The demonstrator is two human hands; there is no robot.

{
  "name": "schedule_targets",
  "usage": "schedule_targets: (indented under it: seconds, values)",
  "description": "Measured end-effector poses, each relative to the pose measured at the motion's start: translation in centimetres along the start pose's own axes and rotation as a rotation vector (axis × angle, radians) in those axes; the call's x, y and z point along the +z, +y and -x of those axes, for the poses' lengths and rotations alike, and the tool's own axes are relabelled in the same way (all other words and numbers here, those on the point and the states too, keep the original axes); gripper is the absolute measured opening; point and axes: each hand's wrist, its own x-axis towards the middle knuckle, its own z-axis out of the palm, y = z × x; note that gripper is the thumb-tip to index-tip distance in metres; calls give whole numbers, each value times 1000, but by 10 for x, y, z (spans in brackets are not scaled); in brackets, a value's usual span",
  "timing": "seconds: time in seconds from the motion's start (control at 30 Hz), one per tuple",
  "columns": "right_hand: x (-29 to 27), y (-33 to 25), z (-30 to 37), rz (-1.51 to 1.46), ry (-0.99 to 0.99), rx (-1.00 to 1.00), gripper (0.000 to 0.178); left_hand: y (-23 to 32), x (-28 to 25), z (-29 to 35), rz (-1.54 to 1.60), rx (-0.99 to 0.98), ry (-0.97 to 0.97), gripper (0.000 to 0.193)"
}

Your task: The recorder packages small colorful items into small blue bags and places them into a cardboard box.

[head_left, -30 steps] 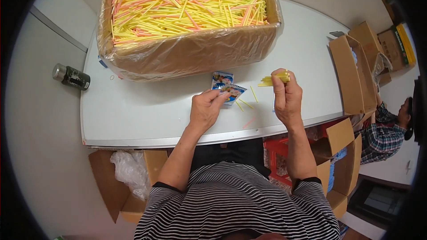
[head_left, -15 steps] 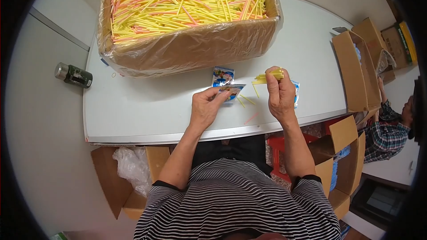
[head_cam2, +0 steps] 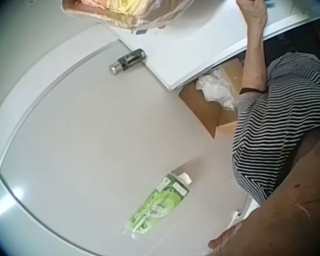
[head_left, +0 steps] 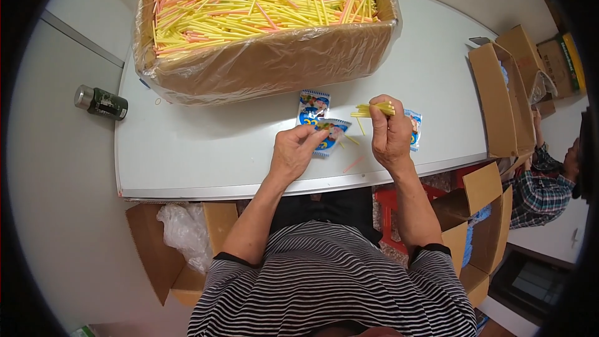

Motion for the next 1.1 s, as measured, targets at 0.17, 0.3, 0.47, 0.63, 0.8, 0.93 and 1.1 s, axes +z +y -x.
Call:
schedule_targets:
  seconds: [0.17, 0.3, 0.47, 0.63, 0.8, 0.93, 1.1]
  values:
    - [2, 2, 1, 11, 2, -54, 10, 4, -2, 2, -1, -14, 39, 19]
    - [3, 3, 3, 20, 13, -87, 10, -4, -3, 2, 1, 34, 18, 18]
    - [2, 4, 3, -1, 24, -106, 11, 9, -4, 7, -78, -13, -61, 21]
    - [-1, 4, 5, 44, 39, -239, 11, 12, -2, 8, 32, -14, -225, 24]
    - [-6, 4, 0, 71, -13, -502, 25, 19, -6, 6, -1, -74, -337, 24]
    - [-12, 8, -1, 42, -183, -635, 36, 20, -6, 7, 21, -88, -392, 24]
    - [-18, -5, -3, 47, -296, -706, 37, 22, -7, 7, 18, -74, -402, 22]
